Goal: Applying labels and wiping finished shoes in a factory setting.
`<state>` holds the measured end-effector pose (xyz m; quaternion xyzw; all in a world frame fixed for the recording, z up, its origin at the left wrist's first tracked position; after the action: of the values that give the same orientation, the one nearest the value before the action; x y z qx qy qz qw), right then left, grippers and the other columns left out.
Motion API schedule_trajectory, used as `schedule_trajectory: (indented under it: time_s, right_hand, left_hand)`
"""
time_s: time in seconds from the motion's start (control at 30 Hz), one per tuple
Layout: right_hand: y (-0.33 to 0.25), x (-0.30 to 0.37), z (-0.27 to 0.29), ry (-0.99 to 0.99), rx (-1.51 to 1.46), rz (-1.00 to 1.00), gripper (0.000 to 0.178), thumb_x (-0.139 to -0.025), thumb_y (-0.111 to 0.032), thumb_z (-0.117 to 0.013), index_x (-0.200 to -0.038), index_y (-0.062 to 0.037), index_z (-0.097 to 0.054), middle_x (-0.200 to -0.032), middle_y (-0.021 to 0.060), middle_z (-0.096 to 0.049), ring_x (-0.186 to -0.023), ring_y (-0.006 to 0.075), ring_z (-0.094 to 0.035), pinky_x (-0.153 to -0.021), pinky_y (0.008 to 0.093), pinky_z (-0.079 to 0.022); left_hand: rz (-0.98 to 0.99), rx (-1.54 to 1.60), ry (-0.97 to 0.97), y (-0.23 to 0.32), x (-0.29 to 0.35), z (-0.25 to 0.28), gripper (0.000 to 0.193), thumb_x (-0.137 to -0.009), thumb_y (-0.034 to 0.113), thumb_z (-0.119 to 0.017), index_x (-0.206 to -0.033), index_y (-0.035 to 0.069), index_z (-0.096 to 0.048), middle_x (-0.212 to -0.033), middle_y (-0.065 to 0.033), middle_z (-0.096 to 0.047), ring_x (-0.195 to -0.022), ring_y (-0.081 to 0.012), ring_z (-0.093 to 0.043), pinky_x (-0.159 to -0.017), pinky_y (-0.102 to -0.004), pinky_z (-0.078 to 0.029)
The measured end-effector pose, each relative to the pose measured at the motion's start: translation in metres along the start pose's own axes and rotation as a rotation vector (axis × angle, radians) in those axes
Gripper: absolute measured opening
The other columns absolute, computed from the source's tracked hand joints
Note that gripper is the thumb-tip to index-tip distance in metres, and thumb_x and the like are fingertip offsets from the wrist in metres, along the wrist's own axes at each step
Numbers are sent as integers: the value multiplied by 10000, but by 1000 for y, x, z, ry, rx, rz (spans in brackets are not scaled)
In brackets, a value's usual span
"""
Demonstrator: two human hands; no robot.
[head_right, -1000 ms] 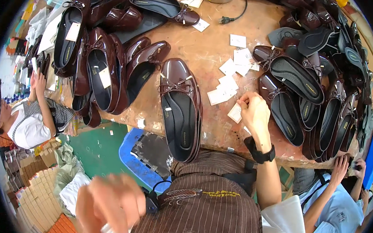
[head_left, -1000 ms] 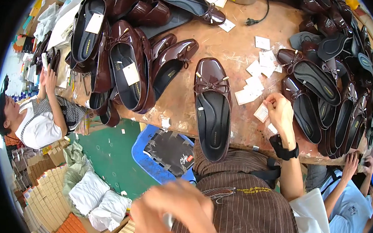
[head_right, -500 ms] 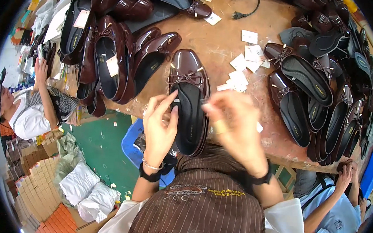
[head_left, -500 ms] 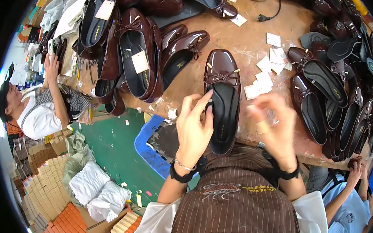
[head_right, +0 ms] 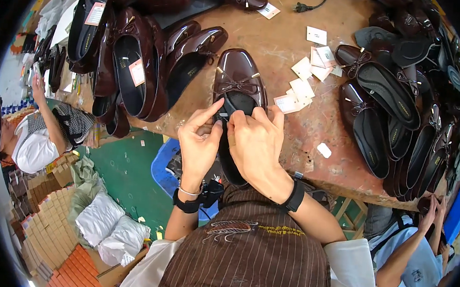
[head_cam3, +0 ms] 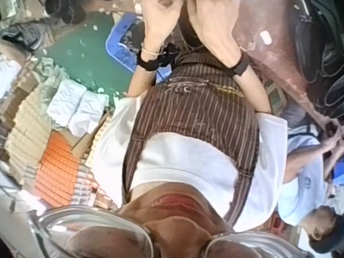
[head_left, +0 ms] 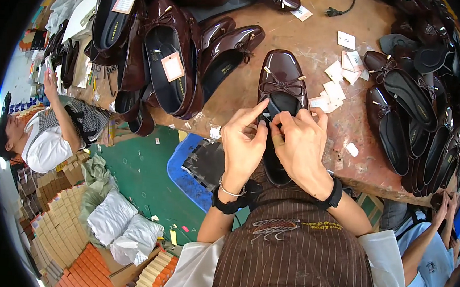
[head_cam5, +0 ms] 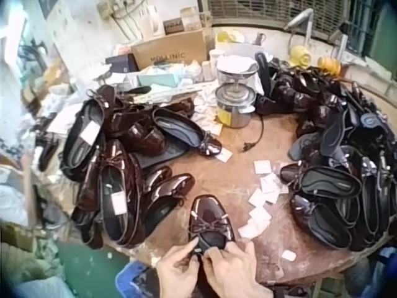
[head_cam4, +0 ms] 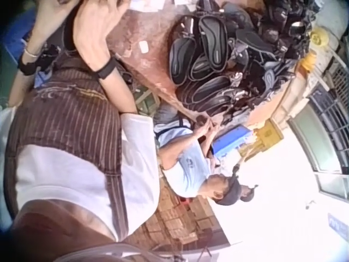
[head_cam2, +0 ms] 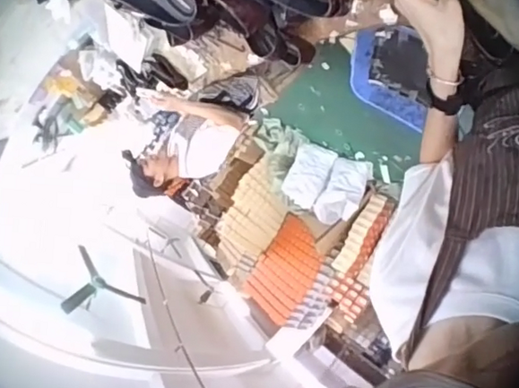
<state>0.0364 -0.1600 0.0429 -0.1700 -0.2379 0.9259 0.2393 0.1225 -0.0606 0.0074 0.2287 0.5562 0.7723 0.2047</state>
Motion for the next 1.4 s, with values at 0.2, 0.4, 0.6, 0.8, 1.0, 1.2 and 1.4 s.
schedule_trajectory:
  time_s: [0.2, 0.4, 0.6, 0.8, 1.0, 1.2, 1.4]
  right_hand:
    - [-1, -6, 0, 19, 11, -8, 85, -783, -111, -776, -801, -105, -694, -620, 33, -641, -680, 225, -593, -993, 445, -395]
    - [0, -8, -3, -19, 25, -9, 74, -785, -122, -782, -810, -110, -713, -621, 42, -642, -694, 226, -617, -1027, 450, -389]
    - [-2, -12, -1, -11, 3, -34, 58, -806, -121, -765, -813, -109, -709, -621, 47, -646, -678, 228, -628, -1053, 459, -380]
    - [3, -8, -2, 25, -40, -75, 85, -838, -112, -742, -797, -96, -670, -653, 59, -671, -683, 230, -641, -1039, 468, -388]
    - [2, -7, -4, 67, -27, -43, 78, -848, -108, -742, -831, -92, -667, -653, 50, -654, -695, 226, -638, -1042, 475, -392]
    - [-5, -6, 15, -32, -8, -17, 104, -848, -123, -757, -885, -91, -666, -672, 55, -670, -757, 239, -648, -1065, 492, -380]
    - [15, 4, 33, -367, -424, -122, 105, -826, -152, -804, -871, -98, -726, -721, 38, -701, -778, 223, -630, -1064, 467, -368]
  left_hand:
    - [-8, -27, 16, 3, 1, 3, 519, -861, -165, -595, -1313, 65, -709, -991, 3, -626, -724, 4, -487, -610, -165, -416]
    - [-7, -26, 13, 3, 1, 2, 521, -864, -160, -598, -1313, 78, -711, -979, 3, -634, -718, -2, -488, -601, -171, -419]
    - [-5, -67, 22, 4, 0, 2, 487, -858, -130, -616, -1289, 71, -721, -982, -43, -679, -715, -53, -556, -614, -211, -470]
    - [-191, -481, 134, 26, 2, 8, 311, -841, 30, -721, -1137, 100, -788, -927, -69, -689, -814, -233, -642, -706, -355, -535]
    - [-294, -558, 201, 34, -1, 12, 132, -817, 99, -787, -947, 114, -803, -975, -59, -595, -845, -252, -581, -719, -382, -494]
    - [-480, -447, 206, 44, 5, 7, 130, -800, 47, -787, -923, 73, -756, -975, -80, -585, -817, -263, -563, -724, -393, -480]
    - [-617, -313, 191, 56, 9, 7, 138, -847, -2, -749, -967, 27, -685, -982, -88, -652, -762, -218, -599, -668, -336, -488]
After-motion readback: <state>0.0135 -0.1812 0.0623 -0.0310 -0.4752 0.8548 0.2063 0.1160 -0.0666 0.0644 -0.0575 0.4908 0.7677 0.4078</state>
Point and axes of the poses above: each hand's wrist, its own x-axis away from the middle knuckle, its own z-axis out of the back of the hand, y = z × x, the point moved 9 cm from there along -x, towards the middle knuckle
